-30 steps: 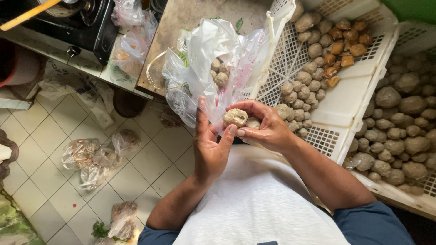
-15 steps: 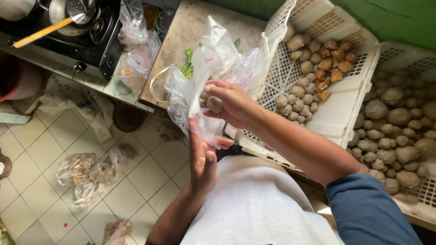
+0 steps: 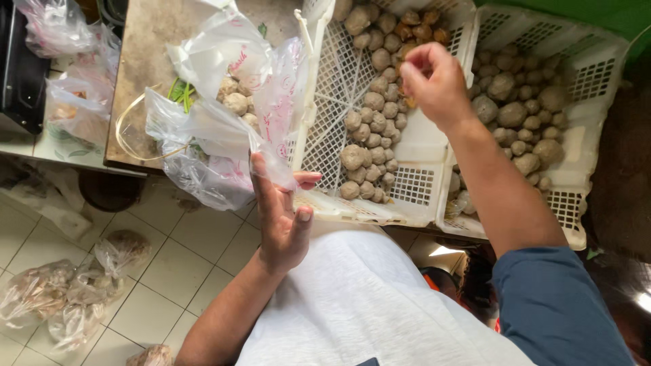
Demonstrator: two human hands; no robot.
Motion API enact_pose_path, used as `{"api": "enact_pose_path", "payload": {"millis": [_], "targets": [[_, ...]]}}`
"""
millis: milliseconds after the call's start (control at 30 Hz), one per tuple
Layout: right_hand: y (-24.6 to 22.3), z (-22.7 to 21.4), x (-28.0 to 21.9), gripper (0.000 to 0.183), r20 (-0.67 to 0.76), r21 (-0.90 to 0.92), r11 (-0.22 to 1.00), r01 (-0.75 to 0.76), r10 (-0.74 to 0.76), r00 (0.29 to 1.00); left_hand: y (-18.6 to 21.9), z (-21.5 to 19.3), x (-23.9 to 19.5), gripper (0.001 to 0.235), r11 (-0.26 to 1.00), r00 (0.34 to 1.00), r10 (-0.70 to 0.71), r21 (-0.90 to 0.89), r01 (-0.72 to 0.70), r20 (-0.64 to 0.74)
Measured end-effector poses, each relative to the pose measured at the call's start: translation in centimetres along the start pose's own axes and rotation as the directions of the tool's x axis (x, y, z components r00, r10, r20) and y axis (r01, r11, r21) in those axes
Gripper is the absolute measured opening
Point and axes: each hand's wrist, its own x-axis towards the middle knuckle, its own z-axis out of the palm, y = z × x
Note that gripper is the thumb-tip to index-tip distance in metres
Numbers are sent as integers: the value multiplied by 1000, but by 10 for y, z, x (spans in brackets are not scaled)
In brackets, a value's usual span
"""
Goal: The person picks up round meatballs from a white plastic crate and places them into a clear plastic bag. The person continues to fill the bag with meatballs from the crate.
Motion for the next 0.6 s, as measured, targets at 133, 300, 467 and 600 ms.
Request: {"api": "enact_pose_path", "payload": {"millis": [133,300,467,600], "targets": [[64,1,-40,16,303,-617,787,2,235,924,-6,4,-1,104,999,1000,-27,42,27,-17],[102,39,-65,58,477,-763,611,211,313,821,-11,7,-2,104,997,998,-52,62,55,-44],[108,48,-63,67,475,-774,614,155,402,783,-21,11,3,103,998,995,14,58,-8,-95],[109,45,-56,79,520,-667,739,92,374,768,-23,9,1,105,1000,991,13,19,-11,-132]]}}
